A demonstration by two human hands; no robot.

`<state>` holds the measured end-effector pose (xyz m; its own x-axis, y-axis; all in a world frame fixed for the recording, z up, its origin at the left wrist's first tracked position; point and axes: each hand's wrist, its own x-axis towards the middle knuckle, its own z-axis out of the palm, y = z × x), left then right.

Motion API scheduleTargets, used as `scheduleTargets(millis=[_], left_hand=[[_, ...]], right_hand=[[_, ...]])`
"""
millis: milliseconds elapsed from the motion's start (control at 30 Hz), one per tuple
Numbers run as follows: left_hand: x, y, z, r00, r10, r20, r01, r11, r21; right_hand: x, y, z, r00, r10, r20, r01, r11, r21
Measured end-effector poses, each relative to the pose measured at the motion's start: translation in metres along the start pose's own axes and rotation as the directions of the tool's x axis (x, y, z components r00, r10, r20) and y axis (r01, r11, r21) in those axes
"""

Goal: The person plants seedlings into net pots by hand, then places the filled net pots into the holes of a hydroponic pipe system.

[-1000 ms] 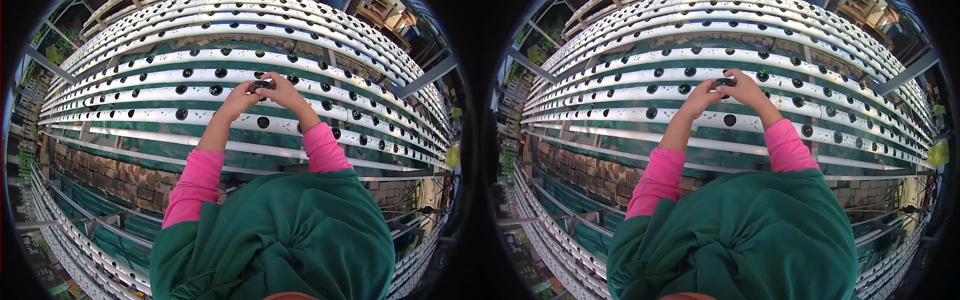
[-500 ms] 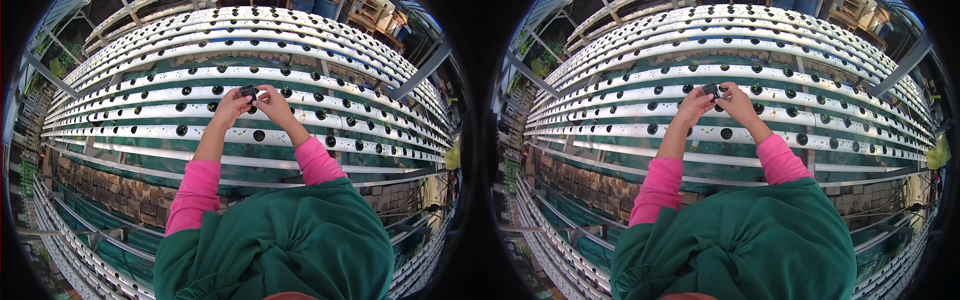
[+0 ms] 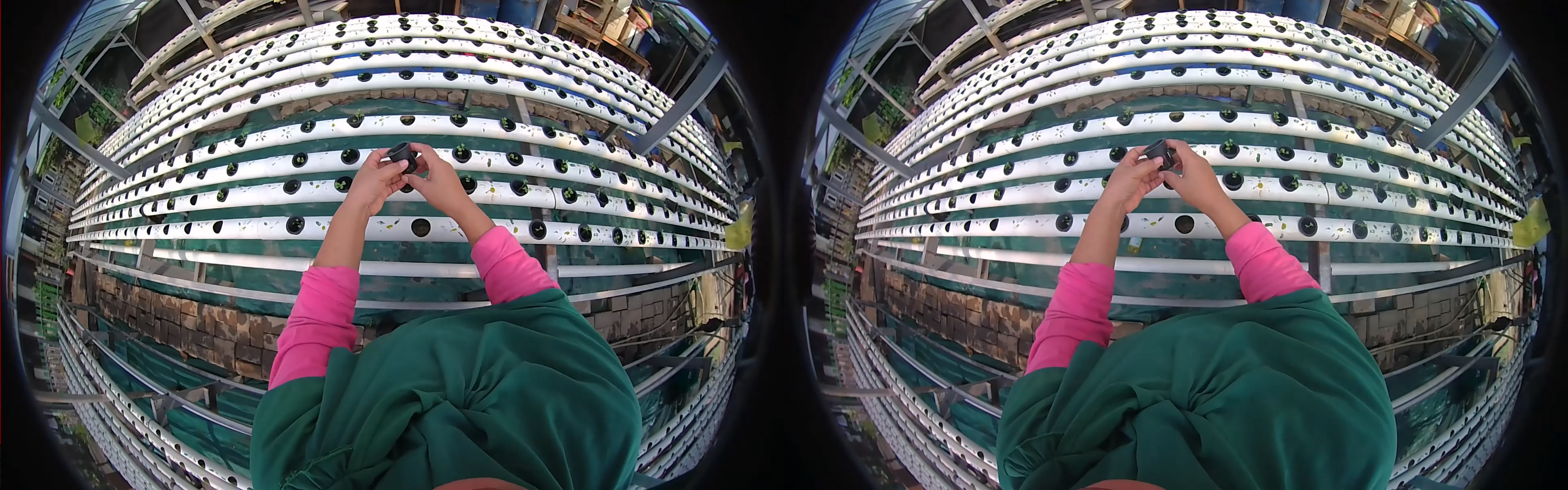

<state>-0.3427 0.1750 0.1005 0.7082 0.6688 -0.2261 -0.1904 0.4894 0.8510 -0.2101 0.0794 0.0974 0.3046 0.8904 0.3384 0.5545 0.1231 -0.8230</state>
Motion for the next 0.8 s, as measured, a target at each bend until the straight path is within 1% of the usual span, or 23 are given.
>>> scheduleTargets(millis=[100,233,367,500,600,667,700,733,767,800], left_hand=[[0.003,0.001,-0.006,1.0,0.001,0.012,-0.002,0.999,0.035],[0.009,0.004,-0.01,0.999,-0.027,0.029,0.025,0.999,0.038],[0.015,0.006,-0.014,0.999,-0.033,0.04,0.031,0.998,0.059],[0.024,0.006,-0.017,0.998,-0.025,0.065,0.021,0.998,0.063],[0.032,0.005,-0.019,0.995,-0.037,0.091,0.029,0.996,0.089],[0.038,0.005,-0.018,0.993,-0.042,0.11,0.031,0.994,0.106],[0.041,0.005,-0.018,0.994,-0.029,0.108,0.01,0.985,0.171],[0.044,0.005,-0.017,0.994,-0.014,0.107,-0.012,0.972,0.235],[0.047,0.005,-0.017,0.993,-0.02,0.12,-0.008,0.972,0.236],[0.049,0.004,-0.018,0.992,0.0,0.127,-0.039,0.953,0.301]], right_hand=[[0.001,-0.007,-0.001,1.0,0.017,0.011,-0.017,1.0,0.018],[0.005,-0.007,-0.001,0.999,0.04,0.025,-0.041,0.999,0.028],[0.009,-0.001,0.004,1.0,0.015,-0.026,-0.015,1.0,0.012],[0.012,-0.001,0.01,0.997,0.053,-0.059,-0.054,0.998,-0.019],[0.014,0.003,0.009,0.992,0.101,-0.079,-0.1,0.995,0.011],[0.014,0.006,0.006,0.987,0.153,-0.049,-0.154,0.988,-0.027],[0.013,0.005,0.004,0.985,0.161,-0.062,-0.163,0.986,-0.031],[0.013,0.005,0.001,0.983,0.163,-0.085,-0.17,0.982,-0.079],[0.012,0.003,-0.001,0.981,0.164,-0.106,-0.177,0.976,-0.128],[0.012,-0.004,-0.004,0.973,0.179,-0.144,-0.195,0.976,-0.101]])
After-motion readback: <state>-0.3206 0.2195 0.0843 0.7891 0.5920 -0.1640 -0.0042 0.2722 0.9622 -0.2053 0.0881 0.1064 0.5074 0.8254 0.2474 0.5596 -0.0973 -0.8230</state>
